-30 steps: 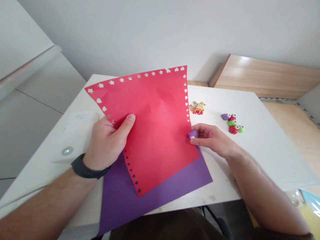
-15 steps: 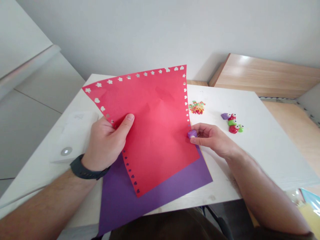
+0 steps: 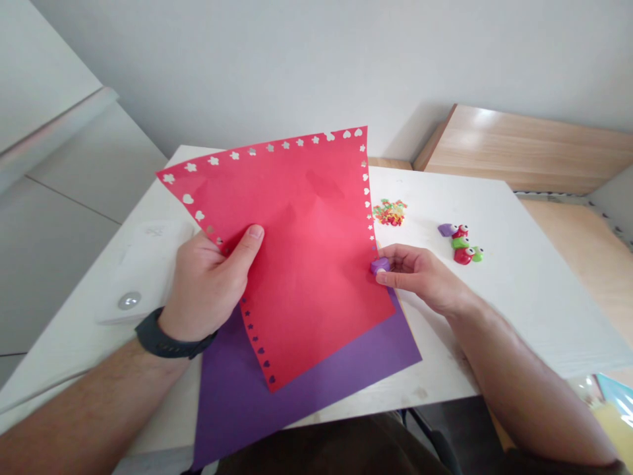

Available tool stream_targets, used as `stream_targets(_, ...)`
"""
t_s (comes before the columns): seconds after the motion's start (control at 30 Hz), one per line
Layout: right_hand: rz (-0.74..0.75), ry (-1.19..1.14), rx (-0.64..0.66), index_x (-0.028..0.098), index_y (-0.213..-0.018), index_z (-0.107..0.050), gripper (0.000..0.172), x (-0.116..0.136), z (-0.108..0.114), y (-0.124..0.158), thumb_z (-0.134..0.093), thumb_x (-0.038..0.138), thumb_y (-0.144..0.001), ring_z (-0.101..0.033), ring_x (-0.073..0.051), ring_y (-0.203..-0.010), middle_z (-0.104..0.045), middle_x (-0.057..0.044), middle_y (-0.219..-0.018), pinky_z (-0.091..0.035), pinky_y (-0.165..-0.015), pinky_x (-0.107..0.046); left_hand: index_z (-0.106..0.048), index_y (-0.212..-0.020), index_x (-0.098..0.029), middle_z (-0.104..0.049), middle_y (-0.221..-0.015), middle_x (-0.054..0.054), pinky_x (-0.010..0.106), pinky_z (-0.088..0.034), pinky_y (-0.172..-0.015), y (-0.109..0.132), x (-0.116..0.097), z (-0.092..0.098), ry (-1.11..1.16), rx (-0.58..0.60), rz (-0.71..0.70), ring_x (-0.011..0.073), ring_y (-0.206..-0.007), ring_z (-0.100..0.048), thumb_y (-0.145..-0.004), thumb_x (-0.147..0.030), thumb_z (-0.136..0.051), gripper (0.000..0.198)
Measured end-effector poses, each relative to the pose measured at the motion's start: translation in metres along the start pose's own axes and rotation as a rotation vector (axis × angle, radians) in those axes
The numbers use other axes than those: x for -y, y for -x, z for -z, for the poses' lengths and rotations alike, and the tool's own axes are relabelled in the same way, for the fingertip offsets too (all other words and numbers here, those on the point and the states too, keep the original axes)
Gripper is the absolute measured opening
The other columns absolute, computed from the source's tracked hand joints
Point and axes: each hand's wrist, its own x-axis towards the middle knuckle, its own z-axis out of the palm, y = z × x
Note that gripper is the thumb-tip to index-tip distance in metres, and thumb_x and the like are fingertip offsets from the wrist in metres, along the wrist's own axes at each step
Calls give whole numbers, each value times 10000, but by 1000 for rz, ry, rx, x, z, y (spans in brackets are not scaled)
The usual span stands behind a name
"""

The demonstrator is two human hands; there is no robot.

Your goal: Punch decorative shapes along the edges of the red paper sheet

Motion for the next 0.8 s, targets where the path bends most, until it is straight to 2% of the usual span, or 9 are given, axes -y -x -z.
stream_targets(0.33, 42, 16, 10, 189, -985, -767, 306, -3, 0, -2, -939, 320, -769, -672, -158, -842, -768, -26, -949, -513, -802, -309, -775, -1298, -243, -780, -1333, 40, 377, -546, -1145, 0, 10, -3, 11, -42, -50, 242, -1253, -729, -998, -398, -723, 341)
stream_targets(0.6, 60, 26, 23, 194, -975, -758, 264, -3, 0, -1, -917, 291, -788, -662, -160, -833, -760, -16, -937, -500, -785, -311, -784, -1272, -234, -785, -1321, 41, 354, -548, -1136, -1, 7, -3, 14, -43, -59, 232, -1251, -731, -1000, -380, -723, 315)
stream_targets(0.8, 68, 57, 22, 188, -998, -746, 267, -3, -3, -1, -894, 309, -812, -647, -169, -839, -751, -24, -944, -487, -785, -325, -785, -1263, -234, -783, -1324, 42, 377, -550, -1145, 0, 9, -3, 23, -42, -41, 244, -1251, -731, -994, -389, -730, 315)
